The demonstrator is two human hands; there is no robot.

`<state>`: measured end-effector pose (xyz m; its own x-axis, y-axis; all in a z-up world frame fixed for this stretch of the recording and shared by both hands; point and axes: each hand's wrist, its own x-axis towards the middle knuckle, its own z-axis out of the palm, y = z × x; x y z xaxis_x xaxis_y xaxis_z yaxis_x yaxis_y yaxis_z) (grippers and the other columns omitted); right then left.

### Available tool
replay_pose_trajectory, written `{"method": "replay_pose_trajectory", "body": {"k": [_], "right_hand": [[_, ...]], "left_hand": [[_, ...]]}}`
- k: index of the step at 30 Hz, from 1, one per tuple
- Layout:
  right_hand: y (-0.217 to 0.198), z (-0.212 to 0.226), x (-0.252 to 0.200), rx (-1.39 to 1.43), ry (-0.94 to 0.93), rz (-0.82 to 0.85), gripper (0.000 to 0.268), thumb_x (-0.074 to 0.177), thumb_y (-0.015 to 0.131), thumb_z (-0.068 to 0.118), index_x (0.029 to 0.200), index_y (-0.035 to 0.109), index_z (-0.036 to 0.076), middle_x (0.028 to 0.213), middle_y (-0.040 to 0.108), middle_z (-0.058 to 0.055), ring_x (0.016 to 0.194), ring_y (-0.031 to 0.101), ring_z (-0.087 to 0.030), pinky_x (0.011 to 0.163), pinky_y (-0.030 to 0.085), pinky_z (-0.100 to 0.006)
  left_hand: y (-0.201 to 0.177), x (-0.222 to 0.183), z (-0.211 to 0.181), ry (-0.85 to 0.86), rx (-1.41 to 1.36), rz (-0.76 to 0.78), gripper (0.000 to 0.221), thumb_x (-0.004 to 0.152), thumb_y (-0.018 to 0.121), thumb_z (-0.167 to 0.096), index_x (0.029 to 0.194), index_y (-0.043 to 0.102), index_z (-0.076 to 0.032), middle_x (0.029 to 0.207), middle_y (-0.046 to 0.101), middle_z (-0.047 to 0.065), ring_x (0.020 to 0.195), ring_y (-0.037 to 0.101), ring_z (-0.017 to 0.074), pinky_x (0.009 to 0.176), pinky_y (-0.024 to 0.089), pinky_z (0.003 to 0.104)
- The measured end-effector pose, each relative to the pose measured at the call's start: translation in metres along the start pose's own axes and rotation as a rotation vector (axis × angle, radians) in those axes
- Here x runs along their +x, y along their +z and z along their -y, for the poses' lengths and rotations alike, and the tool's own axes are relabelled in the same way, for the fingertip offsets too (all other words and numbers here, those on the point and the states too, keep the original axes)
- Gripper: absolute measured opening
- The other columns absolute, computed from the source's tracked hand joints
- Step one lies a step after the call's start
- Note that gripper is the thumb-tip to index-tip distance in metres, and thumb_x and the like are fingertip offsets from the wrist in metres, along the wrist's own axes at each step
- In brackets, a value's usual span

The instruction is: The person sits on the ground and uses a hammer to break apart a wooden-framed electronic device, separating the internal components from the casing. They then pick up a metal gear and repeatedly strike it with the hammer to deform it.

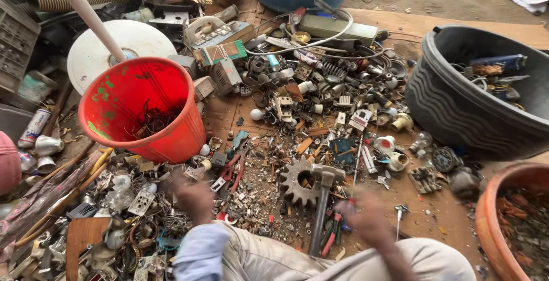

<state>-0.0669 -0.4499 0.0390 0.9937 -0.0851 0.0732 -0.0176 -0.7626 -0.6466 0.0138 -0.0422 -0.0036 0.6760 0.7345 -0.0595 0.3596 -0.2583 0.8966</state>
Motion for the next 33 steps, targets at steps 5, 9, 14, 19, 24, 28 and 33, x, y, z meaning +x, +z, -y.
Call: {"method": "replay_pose_trajectory", "body": {"k": [5,9,14,19,24,28,33], "right_hand": [[0.039,0.036,-0.022,-0.115,0.01,0.505,0.05,0.089,0.074,0.033,0.133,0.062,0.013,0.137,0.056,-0.01,0.118,0.06,-0.031,0.101,0.049,-0.042],[0.041,0.023,-0.005,-0.166,0.212,0.547,0.048,0.093,0.069,0.038,0.135,0.057,0.017,0.131,0.057,-0.006,0.118,0.063,-0.026,0.102,0.051,-0.038],[0.044,0.025,0.012,-0.137,0.306,0.632,0.049,0.097,0.065,0.04,0.138,0.055,0.014,0.135,0.053,-0.004,0.116,0.064,-0.021,0.105,0.051,-0.036],[0.039,0.038,0.013,-0.175,0.268,0.659,0.051,0.095,0.065,0.041,0.139,0.055,0.016,0.136,0.053,-0.002,0.118,0.061,-0.02,0.107,0.049,-0.037],[0.04,0.035,0.01,-0.176,0.241,0.614,0.049,0.094,0.066,0.039,0.137,0.057,0.016,0.135,0.055,-0.003,0.118,0.061,-0.02,0.107,0.049,-0.036],[0.042,0.03,0.001,-0.143,0.167,0.525,0.046,0.094,0.068,0.036,0.134,0.059,0.016,0.132,0.057,-0.006,0.116,0.063,-0.023,0.105,0.05,-0.038],[0.041,0.043,-0.004,0.093,0.088,0.351,0.052,0.09,0.07,0.033,0.137,0.058,0.013,0.125,0.063,-0.011,0.112,0.066,-0.024,0.101,0.054,-0.039]], "left_hand": [[0.139,-0.014,-0.02,0.382,0.255,0.508,0.032,0.094,0.065,-0.027,0.119,0.072,-0.008,0.117,0.072,0.014,0.101,0.071,0.0273,0.092,0.056,0.044],[0.228,0.013,-0.01,0.298,0.454,0.532,0.043,0.098,0.062,-0.032,0.13,0.064,-0.004,0.127,0.061,0.025,0.107,0.066,0.0359,0.09,0.053,0.049],[0.259,0.031,0.009,0.194,0.449,0.499,0.033,0.095,0.065,-0.033,0.109,0.073,-0.004,0.128,0.059,0.023,0.103,0.065,0.0342,0.085,0.054,0.047],[0.238,0.043,0.015,0.038,0.03,0.549,0.028,0.098,0.069,-0.029,0.096,0.074,-0.002,0.091,0.074,0.019,0.075,0.064,0.0244,0.073,0.051,0.038],[0.179,0.01,0.002,-0.268,-0.481,0.741,0.012,0.096,0.065,-0.016,0.101,0.072,-0.007,0.092,0.066,0.004,0.068,0.06,0.0154,0.063,0.051,0.035],[0.146,-0.013,-0.01,-0.469,-0.823,0.82,0.015,0.093,0.061,-0.006,0.108,0.06,-0.007,0.096,0.07,0.007,0.075,0.067,0.019,0.075,0.062,0.043],[0.112,-0.045,-0.013,-0.5,-1.037,0.945,0.018,0.095,0.064,-0.007,0.112,0.059,-0.005,0.095,0.068,0.007,0.081,0.069,0.0244,0.076,0.062,0.049]]}}
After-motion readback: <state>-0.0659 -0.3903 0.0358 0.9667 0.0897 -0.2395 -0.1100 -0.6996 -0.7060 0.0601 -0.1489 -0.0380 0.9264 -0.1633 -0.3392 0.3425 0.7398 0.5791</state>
